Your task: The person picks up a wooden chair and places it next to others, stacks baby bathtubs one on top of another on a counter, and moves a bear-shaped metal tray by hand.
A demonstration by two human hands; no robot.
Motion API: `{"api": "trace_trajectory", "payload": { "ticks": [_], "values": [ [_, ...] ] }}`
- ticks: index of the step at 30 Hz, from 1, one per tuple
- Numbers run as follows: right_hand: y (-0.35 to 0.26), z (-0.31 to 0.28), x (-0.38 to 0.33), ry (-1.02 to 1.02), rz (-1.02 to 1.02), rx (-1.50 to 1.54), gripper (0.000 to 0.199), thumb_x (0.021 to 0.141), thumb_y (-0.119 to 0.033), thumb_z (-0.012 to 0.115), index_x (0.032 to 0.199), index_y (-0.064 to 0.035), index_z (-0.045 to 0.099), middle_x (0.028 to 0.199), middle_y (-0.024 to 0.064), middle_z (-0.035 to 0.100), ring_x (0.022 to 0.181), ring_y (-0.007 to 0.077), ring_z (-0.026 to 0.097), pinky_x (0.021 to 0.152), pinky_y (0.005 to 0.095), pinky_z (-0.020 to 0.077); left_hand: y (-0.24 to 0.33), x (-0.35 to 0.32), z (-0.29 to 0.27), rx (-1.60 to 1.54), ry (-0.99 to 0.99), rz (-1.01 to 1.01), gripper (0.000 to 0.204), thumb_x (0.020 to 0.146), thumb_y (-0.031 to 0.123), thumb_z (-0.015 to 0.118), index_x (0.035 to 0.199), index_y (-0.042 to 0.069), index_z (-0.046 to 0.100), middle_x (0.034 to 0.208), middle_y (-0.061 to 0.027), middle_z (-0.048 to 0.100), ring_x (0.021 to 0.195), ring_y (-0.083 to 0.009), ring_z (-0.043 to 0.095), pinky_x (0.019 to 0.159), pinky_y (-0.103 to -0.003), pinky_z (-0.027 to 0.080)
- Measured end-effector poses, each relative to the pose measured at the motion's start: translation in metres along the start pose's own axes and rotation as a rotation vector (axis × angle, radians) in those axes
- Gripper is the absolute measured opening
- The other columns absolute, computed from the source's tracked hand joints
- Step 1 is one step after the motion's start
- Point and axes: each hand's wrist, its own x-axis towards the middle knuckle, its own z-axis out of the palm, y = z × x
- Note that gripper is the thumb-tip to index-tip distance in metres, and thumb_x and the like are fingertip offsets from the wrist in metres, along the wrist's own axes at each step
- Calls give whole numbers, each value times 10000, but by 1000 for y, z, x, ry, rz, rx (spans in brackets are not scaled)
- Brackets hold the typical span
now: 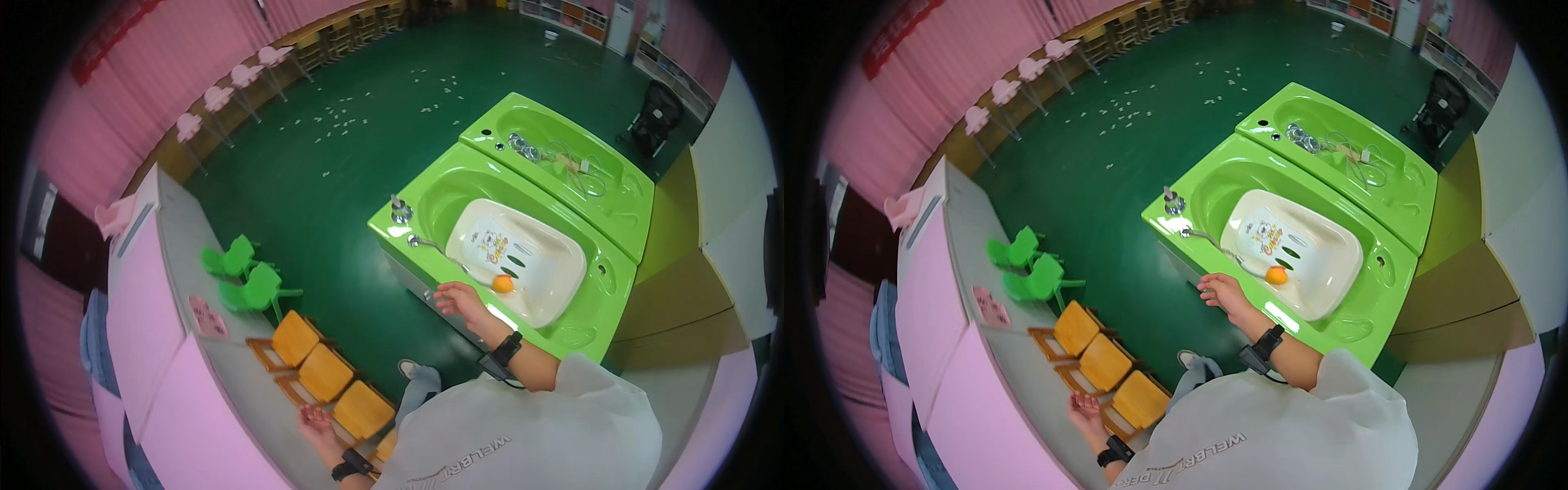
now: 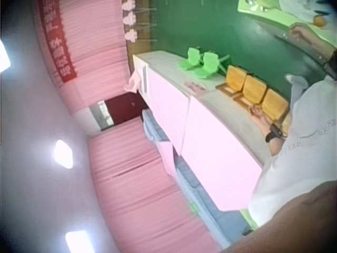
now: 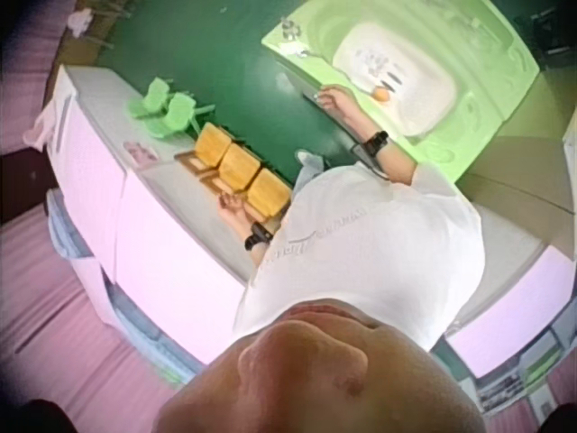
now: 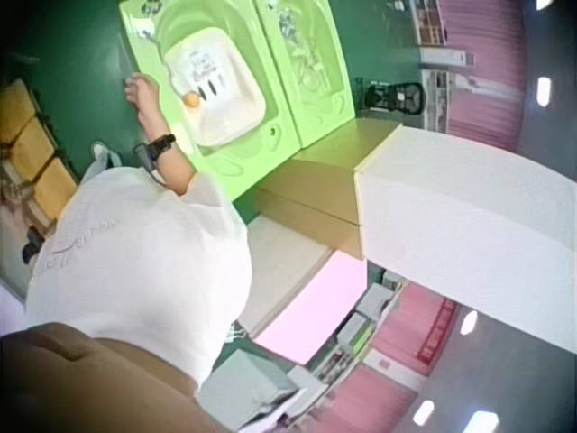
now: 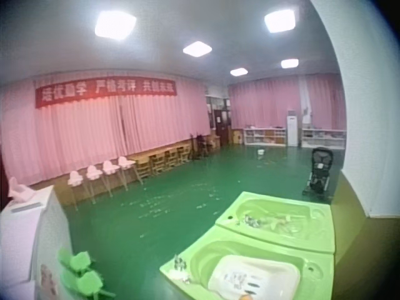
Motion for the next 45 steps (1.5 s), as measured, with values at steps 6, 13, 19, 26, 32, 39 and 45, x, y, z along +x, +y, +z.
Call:
{"api": "trace_trajectory", "payload": {
  "ticks": [6, 13, 19, 26, 32, 39, 45],
  "values": [
    [-69, 89, 112, 110, -41, 39, 233, 889, -136, 455, 1084, -36, 535, 1027, 92, 602, 850, 177, 603, 716, 275, 500, 73, 193, 196, 249, -206, -9, 143, 902, 239, 488, 922, 118, 561, 842, -3, 597, 686, -147, 536, 631, -289, 448],
    [-100, 153, 286, 198, -56, 166, 233, 863, -152, 496, 1061, -44, 557, 981, 68, 619, 797, 157, 598, 651, 258, 482, 80, 371, 381, 355, -376, -63, 187, 888, 283, 511, 987, 127, 543, 933, -1, 580, 775, -162, 522, 684, -309, 438],
    [-139, 169, 438, 271, -52, 273, 248, 852, -162, 499, 1061, -40, 555, 973, 75, 609, 804, 185, 594, 664, 289, 496, 67, 515, 478, 257, -394, -196, 156, 880, 251, 515, 928, 125, 592, 839, -1, 633, 695, -184, 559, 629, -323, 463],
    [-229, 168, 531, 513, -212, 325, 212, 869, -161, 464, 1029, -55, 553, 935, 70, 611, 804, 181, 596, 675, 297, 488, 24, 641, 632, 397, -517, -375, 161, 883, 249, 499, 903, 123, 598, 859, -2, 642, 692, -181, 578, 620, -325, 488],
    [-243, 130, 593, 833, -334, 532, 214, 863, -164, 477, 1037, -61, 548, 937, 68, 612, 781, 171, 598, 653, 289, 493, -103, 745, 768, 661, -604, -618, 168, 862, 267, 490, 910, 138, 587, 902, 2, 605, 787, -193, 523, 718, -342, 424],
    [-259, 106, 606, 1134, -439, 742, 244, 863, -181, 474, 1067, -62, 537, 938, 74, 610, 781, 176, 595, 670, 299, 499, -240, 731, 936, 991, -1010, -799, 256, 877, 291, 472, 1057, 125, 547, 981, -6, 584, 832, -186, 524, 730, -352, 414],
    [-266, 47, 613, 1314, -503, 825, 266, 859, -183, 486, 1078, -39, 532, 926, 87, 604, 758, 170, 587, 656, 294, 497, -373, 662, 1021, 1147, -1196, -967, 216, 891, 262, 473, 1025, 111, 548, 953, -13, 601, 797, -181, 545, 704, -338, 434]
  ]
}}
